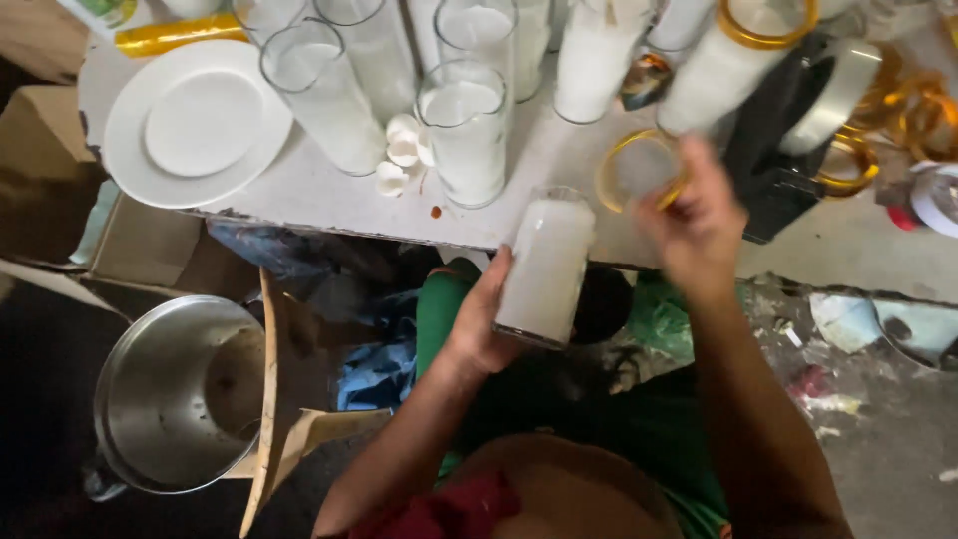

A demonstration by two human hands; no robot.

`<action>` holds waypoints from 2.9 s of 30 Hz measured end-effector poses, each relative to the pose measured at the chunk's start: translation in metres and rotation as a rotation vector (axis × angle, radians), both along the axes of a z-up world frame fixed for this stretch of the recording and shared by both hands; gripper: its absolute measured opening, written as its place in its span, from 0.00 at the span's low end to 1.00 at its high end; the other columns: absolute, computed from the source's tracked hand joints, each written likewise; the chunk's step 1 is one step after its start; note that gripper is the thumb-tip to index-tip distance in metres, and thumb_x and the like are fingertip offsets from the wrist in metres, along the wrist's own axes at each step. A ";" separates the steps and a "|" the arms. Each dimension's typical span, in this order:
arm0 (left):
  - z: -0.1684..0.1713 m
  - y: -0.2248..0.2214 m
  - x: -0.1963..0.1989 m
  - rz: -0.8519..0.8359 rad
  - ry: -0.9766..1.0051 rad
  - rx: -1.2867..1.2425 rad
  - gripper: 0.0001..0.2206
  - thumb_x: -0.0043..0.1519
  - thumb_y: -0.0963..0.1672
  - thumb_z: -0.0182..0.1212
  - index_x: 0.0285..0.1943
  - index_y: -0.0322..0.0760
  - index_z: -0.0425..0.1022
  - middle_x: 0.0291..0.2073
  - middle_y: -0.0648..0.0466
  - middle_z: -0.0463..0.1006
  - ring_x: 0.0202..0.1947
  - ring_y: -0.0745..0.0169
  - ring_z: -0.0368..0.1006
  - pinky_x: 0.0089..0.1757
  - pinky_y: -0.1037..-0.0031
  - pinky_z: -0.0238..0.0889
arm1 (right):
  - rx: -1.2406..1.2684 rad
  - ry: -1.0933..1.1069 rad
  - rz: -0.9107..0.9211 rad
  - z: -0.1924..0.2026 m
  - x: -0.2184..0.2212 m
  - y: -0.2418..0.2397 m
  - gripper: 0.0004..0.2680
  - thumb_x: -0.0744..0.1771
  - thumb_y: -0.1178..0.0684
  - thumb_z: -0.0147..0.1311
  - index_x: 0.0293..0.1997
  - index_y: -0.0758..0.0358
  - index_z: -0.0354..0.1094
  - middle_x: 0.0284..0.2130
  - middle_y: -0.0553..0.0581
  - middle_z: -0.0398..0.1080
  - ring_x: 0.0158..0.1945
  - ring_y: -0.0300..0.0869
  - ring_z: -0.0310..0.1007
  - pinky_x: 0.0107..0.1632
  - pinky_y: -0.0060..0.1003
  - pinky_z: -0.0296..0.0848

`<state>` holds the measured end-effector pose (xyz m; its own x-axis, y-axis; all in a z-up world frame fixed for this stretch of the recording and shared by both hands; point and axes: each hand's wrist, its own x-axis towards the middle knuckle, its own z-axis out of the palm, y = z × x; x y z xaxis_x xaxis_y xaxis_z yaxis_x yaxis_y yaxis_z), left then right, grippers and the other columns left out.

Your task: The person is placing gold lids onto glass jars filled with white candle wax and organizing them on a workspace.

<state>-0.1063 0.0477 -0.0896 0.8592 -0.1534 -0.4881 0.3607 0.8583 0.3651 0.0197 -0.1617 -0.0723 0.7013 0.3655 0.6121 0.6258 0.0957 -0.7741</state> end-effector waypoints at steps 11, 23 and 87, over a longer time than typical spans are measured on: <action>0.013 -0.005 -0.005 0.129 -0.073 0.221 0.27 0.61 0.55 0.66 0.53 0.26 0.77 0.43 0.38 0.81 0.40 0.45 0.80 0.44 0.51 0.74 | 0.150 -0.052 -0.271 -0.039 0.060 -0.010 0.32 0.65 0.76 0.69 0.76 0.74 0.51 0.31 0.55 0.59 0.32 0.40 0.68 0.39 0.30 0.72; 0.004 -0.006 -0.012 0.153 -0.411 0.469 0.28 0.61 0.50 0.67 0.64 0.26 0.70 0.41 0.39 0.80 0.40 0.51 0.78 0.40 0.54 0.76 | 0.198 0.019 -0.339 -0.033 0.008 -0.022 0.33 0.64 0.75 0.67 0.77 0.75 0.47 0.34 0.56 0.65 0.41 0.41 0.73 0.56 0.41 0.77; 0.075 -0.007 0.028 0.186 -0.978 1.482 0.43 0.48 0.46 0.81 0.72 0.38 0.59 0.71 0.43 0.64 0.73 0.44 0.62 0.69 0.58 0.58 | 0.195 0.092 -0.256 0.071 -0.013 -0.029 0.21 0.71 0.72 0.49 0.75 0.66 0.55 0.38 0.70 0.68 0.32 0.50 0.70 0.41 0.42 0.80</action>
<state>-0.0787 0.0411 -0.0142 0.8454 0.0206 0.5337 -0.4930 -0.3543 0.7946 0.0069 -0.1902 -0.0009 0.8109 0.0526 0.5828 0.5768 0.0960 -0.8112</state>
